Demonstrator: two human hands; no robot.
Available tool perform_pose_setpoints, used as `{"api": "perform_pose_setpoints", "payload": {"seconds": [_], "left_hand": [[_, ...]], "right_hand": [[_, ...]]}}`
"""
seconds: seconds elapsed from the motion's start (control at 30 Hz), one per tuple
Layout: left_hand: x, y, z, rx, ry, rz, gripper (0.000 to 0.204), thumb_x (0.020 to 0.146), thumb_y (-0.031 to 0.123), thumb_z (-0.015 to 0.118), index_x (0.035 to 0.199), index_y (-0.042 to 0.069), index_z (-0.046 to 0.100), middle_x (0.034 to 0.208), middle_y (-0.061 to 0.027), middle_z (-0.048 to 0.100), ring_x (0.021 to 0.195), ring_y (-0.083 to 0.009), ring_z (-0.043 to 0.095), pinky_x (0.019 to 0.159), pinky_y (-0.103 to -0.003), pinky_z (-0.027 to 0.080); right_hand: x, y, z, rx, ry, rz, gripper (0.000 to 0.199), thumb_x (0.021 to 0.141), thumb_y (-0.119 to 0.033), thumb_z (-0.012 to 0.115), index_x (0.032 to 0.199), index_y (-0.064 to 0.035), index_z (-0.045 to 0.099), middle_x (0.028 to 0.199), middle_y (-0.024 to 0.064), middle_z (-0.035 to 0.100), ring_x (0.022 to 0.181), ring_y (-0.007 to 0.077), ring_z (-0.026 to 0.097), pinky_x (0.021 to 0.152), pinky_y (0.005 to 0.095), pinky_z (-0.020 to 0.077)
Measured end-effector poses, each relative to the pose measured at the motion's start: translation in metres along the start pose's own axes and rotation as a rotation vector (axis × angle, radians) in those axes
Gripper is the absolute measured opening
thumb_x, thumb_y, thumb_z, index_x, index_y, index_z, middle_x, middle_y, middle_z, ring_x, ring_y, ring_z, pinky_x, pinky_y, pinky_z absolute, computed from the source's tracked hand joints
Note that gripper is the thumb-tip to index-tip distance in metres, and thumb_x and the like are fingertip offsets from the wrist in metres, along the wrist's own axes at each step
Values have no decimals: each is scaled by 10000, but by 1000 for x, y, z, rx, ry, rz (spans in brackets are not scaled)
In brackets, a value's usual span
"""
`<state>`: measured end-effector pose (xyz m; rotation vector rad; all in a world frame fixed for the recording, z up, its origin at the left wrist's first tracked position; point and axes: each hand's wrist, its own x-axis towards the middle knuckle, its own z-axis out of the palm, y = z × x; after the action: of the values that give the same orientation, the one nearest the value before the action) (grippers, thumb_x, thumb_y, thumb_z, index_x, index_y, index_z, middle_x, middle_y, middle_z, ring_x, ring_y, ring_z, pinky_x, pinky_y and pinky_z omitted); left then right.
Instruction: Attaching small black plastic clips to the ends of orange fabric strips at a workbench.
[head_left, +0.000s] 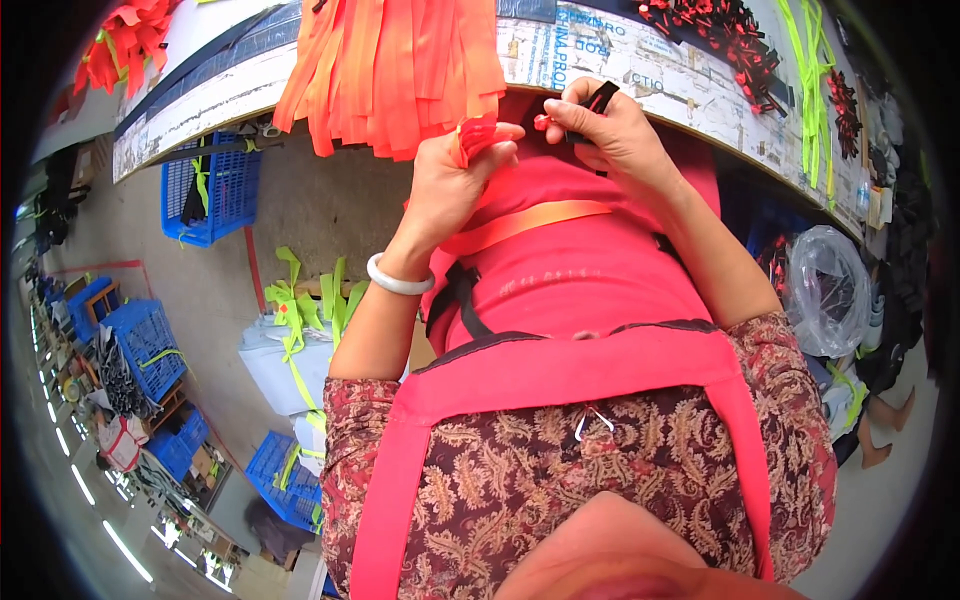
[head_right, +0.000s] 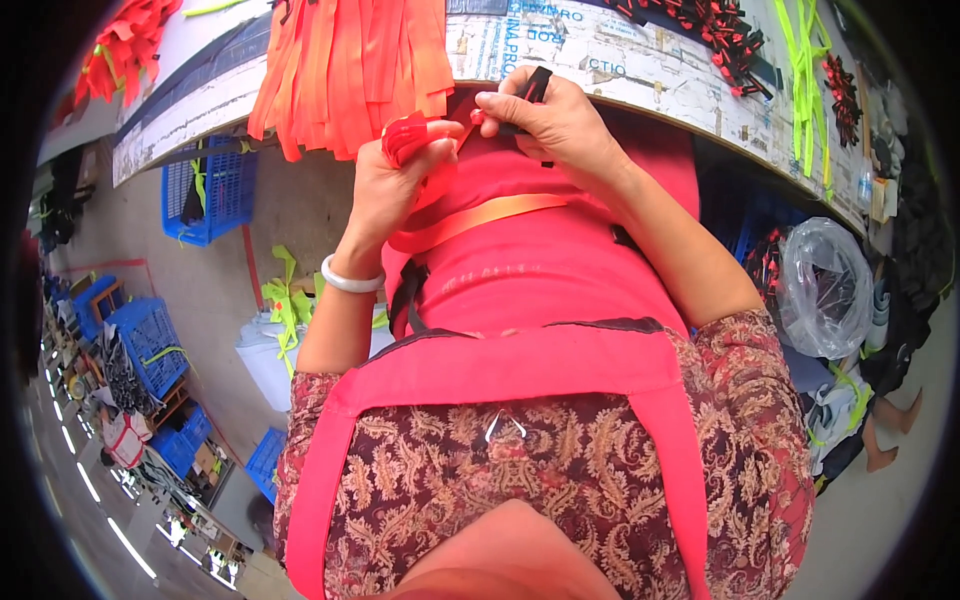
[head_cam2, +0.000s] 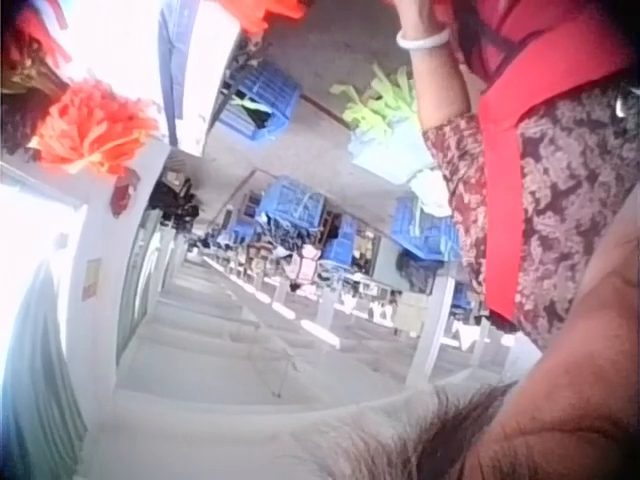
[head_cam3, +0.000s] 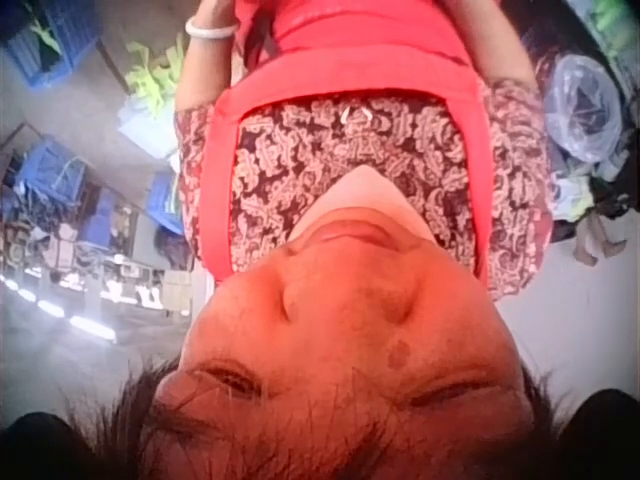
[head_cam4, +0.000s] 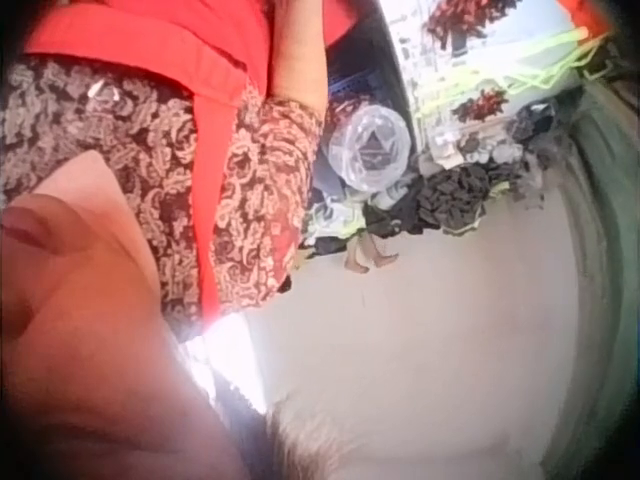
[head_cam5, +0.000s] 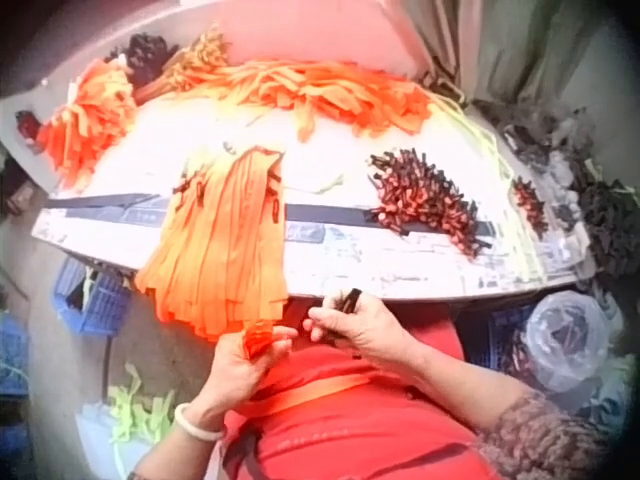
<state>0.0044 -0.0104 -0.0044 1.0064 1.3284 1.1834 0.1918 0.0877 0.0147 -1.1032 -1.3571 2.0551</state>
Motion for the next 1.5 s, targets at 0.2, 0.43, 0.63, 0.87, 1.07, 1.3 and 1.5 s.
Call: {"api": "perform_pose_setpoints", "payload": {"seconds": [0.2, 0.43, 0.63, 0.87, 1.07, 1.3, 1.5], "left_hand": [[-3, -3, 6, -84, 43, 60, 110, 880, 65, 661, 969, 11, 697, 761, -9, 662, 683, -59, 577, 626, -219, 475], [-6, -3, 6, 22, 53, 69, 139, 889, 114, 666, 980, 14, 698, 748, 3, 654, 655, -49, 543, 591, -218, 455], [-7, 4, 4, -13, 14, 3, 138, 896, 105, 653, 995, 20, 697, 761, 0, 664, 682, -49, 561, 611, -218, 466], [-4, -1, 2, -73, 19, 82, 136, 885, 69, 653, 995, 3, 699, 795, -25, 678, 737, -81, 606, 667, -223, 492], [-4, 2, 3, -18, 25, 86, 119, 889, 97, 654, 953, 5, 694, 765, -12, 664, 710, -69, 576, 640, -230, 473], [-3, -1, 3, 17, -12, 81, 101, 891, 95, 643, 880, 1, 678, 743, -23, 656, 695, -71, 567, 640, -251, 472], [-5, 0, 4, 32, -25, 112, 93, 886, 84, 643, 863, -3, 667, 736, -32, 655, 687, -76, 567, 638, -258, 476]], "right_hand": [[-11, -1, 20, 54, -6, 52, 192, 908, -193, 646, 1048, -62, 646, 882, -4, 662, 588, -22, 440, 431, 149, 254], [-6, 8, 22, -188, -21, -250, 161, 877, -107, 676, 999, -3, 674, 849, 19, 663, 733, 42, 577, 644, 190, 481], [-6, 8, 19, -216, -1, -245, 117, 887, -102, 664, 923, 7, 638, 861, 42, 663, 788, 87, 612, 733, 222, 508], [-8, 9, 19, -239, -23, -345, 125, 885, -103, 666, 906, 13, 623, 847, 50, 647, 791, 93, 608, 738, 227, 510], [-15, 3, 21, -389, 35, -343, 115, 870, -81, 676, 910, 14, 626, 878, 45, 660, 783, 81, 607, 721, 217, 503], [-18, 5, 21, -437, 9, -346, 145, 872, -70, 669, 992, 9, 651, 863, 35, 665, 787, 74, 613, 704, 210, 501], [-19, 6, 23, -345, 49, -315, 134, 875, -61, 663, 992, 4, 659, 893, 36, 664, 784, 74, 609, 708, 209, 502]]}}
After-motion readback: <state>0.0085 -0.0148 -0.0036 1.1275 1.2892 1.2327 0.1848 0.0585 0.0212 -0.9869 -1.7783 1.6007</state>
